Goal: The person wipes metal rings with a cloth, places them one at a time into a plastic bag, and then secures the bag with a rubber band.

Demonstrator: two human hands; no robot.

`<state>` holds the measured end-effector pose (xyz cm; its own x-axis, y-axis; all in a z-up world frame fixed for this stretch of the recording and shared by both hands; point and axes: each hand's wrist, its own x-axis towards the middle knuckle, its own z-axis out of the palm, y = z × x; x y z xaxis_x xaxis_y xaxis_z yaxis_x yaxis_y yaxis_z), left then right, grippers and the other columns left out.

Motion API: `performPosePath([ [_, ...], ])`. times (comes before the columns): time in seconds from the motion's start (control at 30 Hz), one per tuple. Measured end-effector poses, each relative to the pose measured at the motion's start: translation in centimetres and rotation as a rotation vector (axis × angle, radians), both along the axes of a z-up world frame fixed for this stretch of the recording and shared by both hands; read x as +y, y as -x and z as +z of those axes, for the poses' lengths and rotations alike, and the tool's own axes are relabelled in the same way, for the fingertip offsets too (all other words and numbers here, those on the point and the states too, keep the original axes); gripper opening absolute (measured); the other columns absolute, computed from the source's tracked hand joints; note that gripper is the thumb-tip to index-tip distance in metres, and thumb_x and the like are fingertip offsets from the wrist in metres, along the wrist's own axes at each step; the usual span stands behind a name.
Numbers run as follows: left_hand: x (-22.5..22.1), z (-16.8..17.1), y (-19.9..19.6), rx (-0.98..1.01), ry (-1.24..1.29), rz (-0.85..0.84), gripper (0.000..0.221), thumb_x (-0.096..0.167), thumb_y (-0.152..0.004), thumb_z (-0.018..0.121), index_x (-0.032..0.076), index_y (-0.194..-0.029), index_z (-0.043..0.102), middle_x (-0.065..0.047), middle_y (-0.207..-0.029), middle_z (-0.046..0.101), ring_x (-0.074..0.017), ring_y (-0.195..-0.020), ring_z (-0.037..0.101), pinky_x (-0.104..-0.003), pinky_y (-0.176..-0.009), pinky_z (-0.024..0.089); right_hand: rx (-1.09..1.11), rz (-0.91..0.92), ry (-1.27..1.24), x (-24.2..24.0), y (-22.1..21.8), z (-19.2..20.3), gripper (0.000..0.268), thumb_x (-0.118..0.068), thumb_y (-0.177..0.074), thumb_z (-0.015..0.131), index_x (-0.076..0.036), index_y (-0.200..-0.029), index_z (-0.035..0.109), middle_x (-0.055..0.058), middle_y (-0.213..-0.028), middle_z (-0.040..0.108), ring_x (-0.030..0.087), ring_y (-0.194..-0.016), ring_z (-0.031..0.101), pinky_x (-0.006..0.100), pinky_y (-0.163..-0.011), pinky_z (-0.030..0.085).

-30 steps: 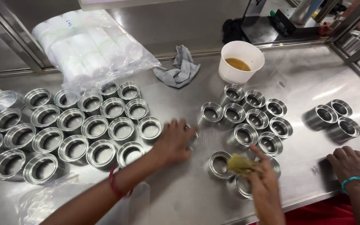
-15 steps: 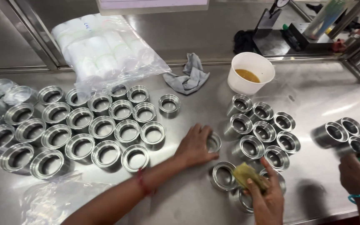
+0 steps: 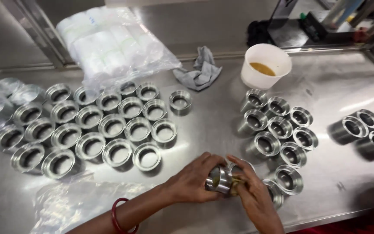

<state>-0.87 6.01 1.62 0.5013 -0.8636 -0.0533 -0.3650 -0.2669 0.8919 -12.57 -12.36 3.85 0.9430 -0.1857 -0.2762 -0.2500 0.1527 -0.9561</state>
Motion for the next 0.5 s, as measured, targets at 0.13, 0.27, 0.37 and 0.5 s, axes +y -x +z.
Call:
performPosePath([
  [0.13, -1.8, -0.2, -4.3, -0.527, -0.191, 0.091, 0.073, 0.028, -0.068, 0.085, 0.015, -0.134, 0.055, -0.016, -0.123, 0.053, -0.0363, -0.118, 0.05, -0.054, -0.099, 0.042, 0.147, -0.309, 0.381, -4.6, 2.1, -2.9, 0.064, 0.006, -0.095, 0.048, -0.012, -0.156, 0.049, 0.023, -0.121, 0.066, 0.028, -0.097, 0.062, 0.042, -0.083, 0.055],
  [0.27, -5.5, -2.9, -6.7, -0.978, -0.299, 0.3, 0.062, 0.026, -0.07, 0.083, 0.016, -0.126, 0.059, -0.011, -0.125, 0.056, -0.0321, -0.122, 0.051, -0.058, -0.105, 0.039, -0.243, -0.538, 0.129, -7.2, 5.4, -3.5, 0.06, 0.009, -0.085, 0.049, 0.001, -0.144, 0.045, 0.015, -0.14, 0.059, 0.02, -0.111, 0.067, 0.031, -0.084, 0.058],
  [0.37, -8.5, 0.8, -4.2, -0.668, -0.348, 0.028, 0.081, 0.039, -0.061, 0.087, 0.014, -0.132, 0.055, -0.014, -0.131, 0.052, -0.0336, -0.126, 0.047, -0.054, -0.106, 0.038, -0.196, -0.643, 0.112, -9.5, 6.8, -6.3, 0.05, 0.008, -0.085, 0.061, 0.01, -0.135, 0.055, 0.019, -0.125, 0.069, 0.018, -0.108, 0.072, 0.03, -0.085, 0.059],
  [0.5, -9.8, -3.5, -0.1, -0.502, -0.287, -0.165, 0.114, 0.047, -0.063, 0.088, 0.014, -0.157, 0.032, -0.015, -0.137, 0.052, -0.035, -0.126, 0.047, -0.054, -0.097, 0.044, -0.157, -0.653, 0.162, -9.4, 7.4, -7.6, 0.038, -0.002, -0.105, 0.067, 0.011, -0.14, 0.06, 0.022, -0.097, 0.072, 0.025, -0.071, 0.059, 0.032, -0.048, 0.039],
])
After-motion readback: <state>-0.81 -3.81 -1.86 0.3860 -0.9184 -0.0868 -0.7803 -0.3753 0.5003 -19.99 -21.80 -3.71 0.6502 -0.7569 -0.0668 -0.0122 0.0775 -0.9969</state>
